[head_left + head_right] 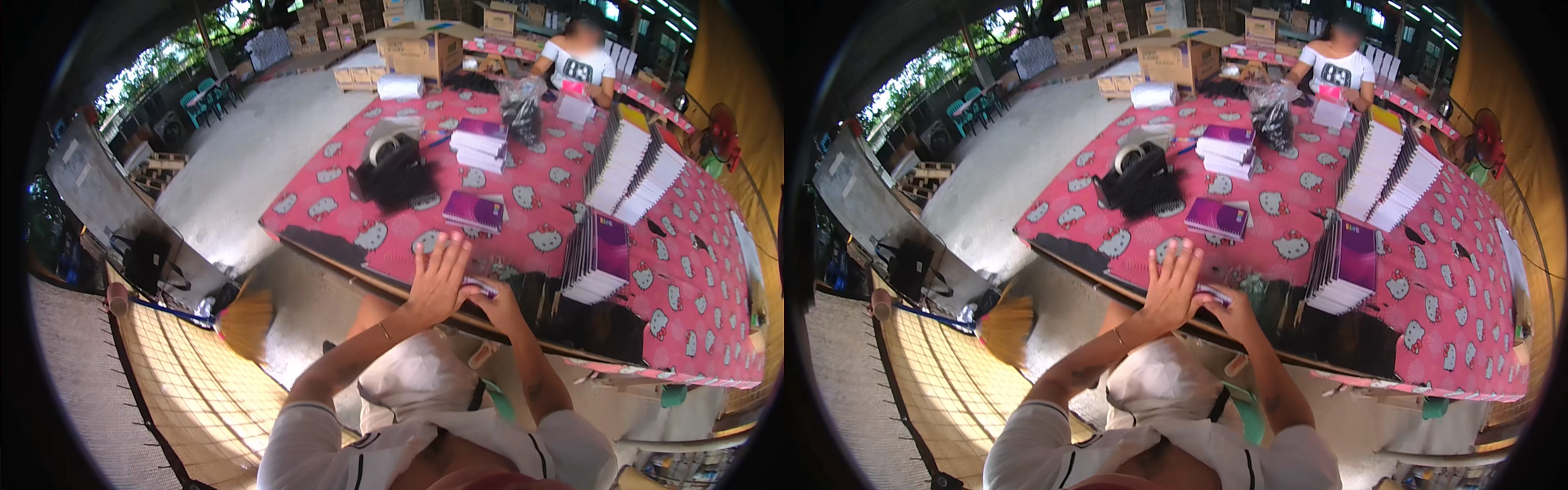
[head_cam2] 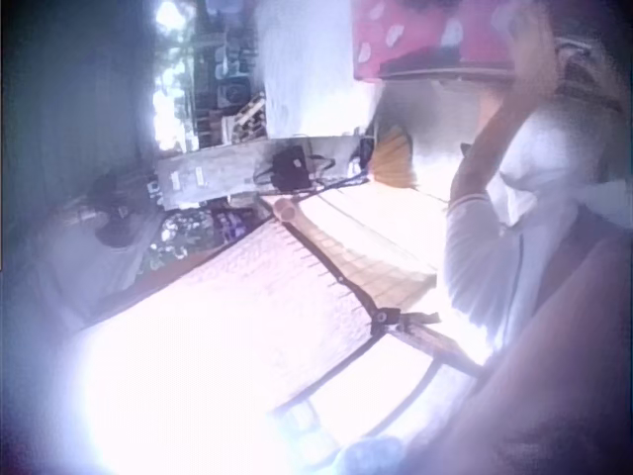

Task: The person wraps adhesive tape around several purple booklets, one by one, and places each finished booklet onto a stack on a table.

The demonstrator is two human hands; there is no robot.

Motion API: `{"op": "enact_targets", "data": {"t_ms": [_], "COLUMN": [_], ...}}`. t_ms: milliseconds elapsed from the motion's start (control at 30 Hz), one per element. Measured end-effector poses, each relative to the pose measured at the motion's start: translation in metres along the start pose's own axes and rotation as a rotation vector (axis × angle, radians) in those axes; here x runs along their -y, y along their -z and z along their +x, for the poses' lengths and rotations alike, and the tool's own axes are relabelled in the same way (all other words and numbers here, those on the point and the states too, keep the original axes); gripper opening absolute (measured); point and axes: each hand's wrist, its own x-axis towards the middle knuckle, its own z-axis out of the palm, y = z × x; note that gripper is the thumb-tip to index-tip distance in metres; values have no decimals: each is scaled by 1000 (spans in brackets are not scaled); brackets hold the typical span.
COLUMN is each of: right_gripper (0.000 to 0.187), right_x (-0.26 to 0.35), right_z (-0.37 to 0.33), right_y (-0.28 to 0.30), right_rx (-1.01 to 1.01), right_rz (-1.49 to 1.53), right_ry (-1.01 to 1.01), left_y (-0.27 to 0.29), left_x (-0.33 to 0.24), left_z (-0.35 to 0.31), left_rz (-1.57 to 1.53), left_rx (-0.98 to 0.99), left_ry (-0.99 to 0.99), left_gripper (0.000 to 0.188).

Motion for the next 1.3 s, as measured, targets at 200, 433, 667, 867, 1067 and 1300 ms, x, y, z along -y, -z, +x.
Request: {"op": "enact_targets", "data": {"t_ms": [200, 433, 667, 867, 1067, 1300], "right_gripper": [31, 31, 28, 31, 34, 20], "right_x": [0, 7, -4, -6, 8, 47], "right_z": [1, 8, 11, 8, 7, -2], "right_y": [0, 4, -2, -2, 7, 55], "right_rx": [19, 97, 21, 48, 74, 83], "right_rz": [-71, -68, -51, -106, -74, -179], "right_ry": [-52, -167, -21, -98, 1, -28], "left_y": [-13, -31, -49, -21, 10, 2], "left_x": [-10, -2, 0, -4, -1, 2], "left_z": [-16, -35, -62, -14, 15, 17], "left_rz": [-31, -52, -30, -44, -297, -367], "left_rx": [44, 0, 57, 36, -63, -106], "left_ry": [-5, -145, -315, -177, -105, -134], "left_gripper": [92, 88, 95, 86, 43, 12]}}
